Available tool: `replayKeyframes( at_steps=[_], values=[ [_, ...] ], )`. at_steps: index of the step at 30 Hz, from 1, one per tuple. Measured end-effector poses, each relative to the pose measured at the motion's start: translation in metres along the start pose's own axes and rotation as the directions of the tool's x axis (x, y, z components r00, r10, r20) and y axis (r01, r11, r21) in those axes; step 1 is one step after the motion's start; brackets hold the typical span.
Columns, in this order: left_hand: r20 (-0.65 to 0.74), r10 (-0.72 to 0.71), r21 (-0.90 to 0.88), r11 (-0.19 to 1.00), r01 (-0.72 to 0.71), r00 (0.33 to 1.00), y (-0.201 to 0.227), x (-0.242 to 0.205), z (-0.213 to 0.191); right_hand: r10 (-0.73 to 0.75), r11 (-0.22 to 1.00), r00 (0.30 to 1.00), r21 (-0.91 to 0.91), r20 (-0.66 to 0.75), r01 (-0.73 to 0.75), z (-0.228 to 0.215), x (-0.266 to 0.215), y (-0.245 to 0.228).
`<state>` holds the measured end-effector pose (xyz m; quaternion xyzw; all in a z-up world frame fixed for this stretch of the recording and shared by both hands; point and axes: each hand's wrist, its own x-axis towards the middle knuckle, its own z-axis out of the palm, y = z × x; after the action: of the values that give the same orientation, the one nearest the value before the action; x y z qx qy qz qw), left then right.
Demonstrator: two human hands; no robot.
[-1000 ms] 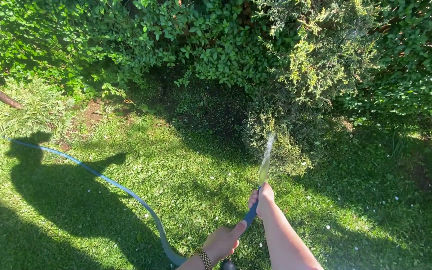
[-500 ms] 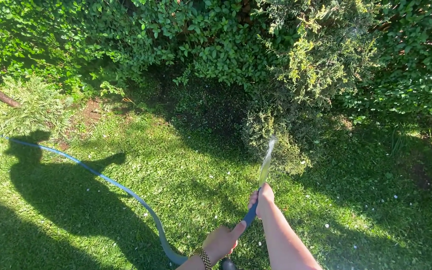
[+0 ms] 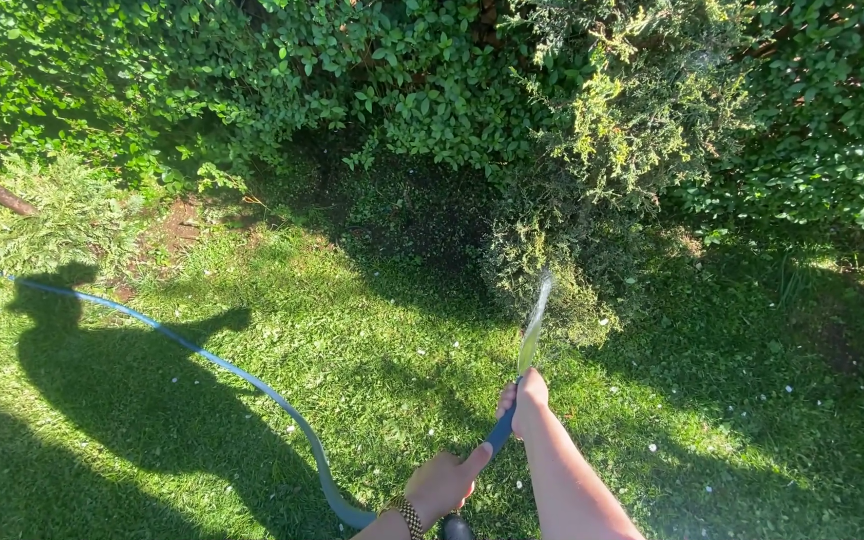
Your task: The person uses a garden hose with a spray nozzle to water a hedge and several small trees in a backyard. The person moves along the hedge line, directing water at the base and foliage of the plants.
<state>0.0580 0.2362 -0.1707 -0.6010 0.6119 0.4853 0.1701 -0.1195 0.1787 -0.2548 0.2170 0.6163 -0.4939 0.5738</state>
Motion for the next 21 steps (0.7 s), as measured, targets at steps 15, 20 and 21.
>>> replayKeyframes(
  at_steps=[15, 20, 21],
  values=[
    [-0.164, 0.018, -0.084, 0.996, -0.032, 0.986, 0.033, -0.015, -0.025, -0.138, 0.984, 0.986, -0.097, 0.097, 0.147, 0.046, -0.058, -0.053],
    [-0.191, 0.108, -0.149, 0.979, -0.137, 0.976, 0.043, -0.021, -0.033, -0.190, 0.970, 0.973, -0.127, 0.129, 0.206, 0.058, -0.078, -0.071],
    [-0.204, 0.113, -0.127, 0.982, -0.141, 0.972, 0.043, -0.019, -0.034, -0.195, 0.970, 0.971, -0.121, 0.138, 0.212, 0.060, -0.079, -0.073]
  ],
)
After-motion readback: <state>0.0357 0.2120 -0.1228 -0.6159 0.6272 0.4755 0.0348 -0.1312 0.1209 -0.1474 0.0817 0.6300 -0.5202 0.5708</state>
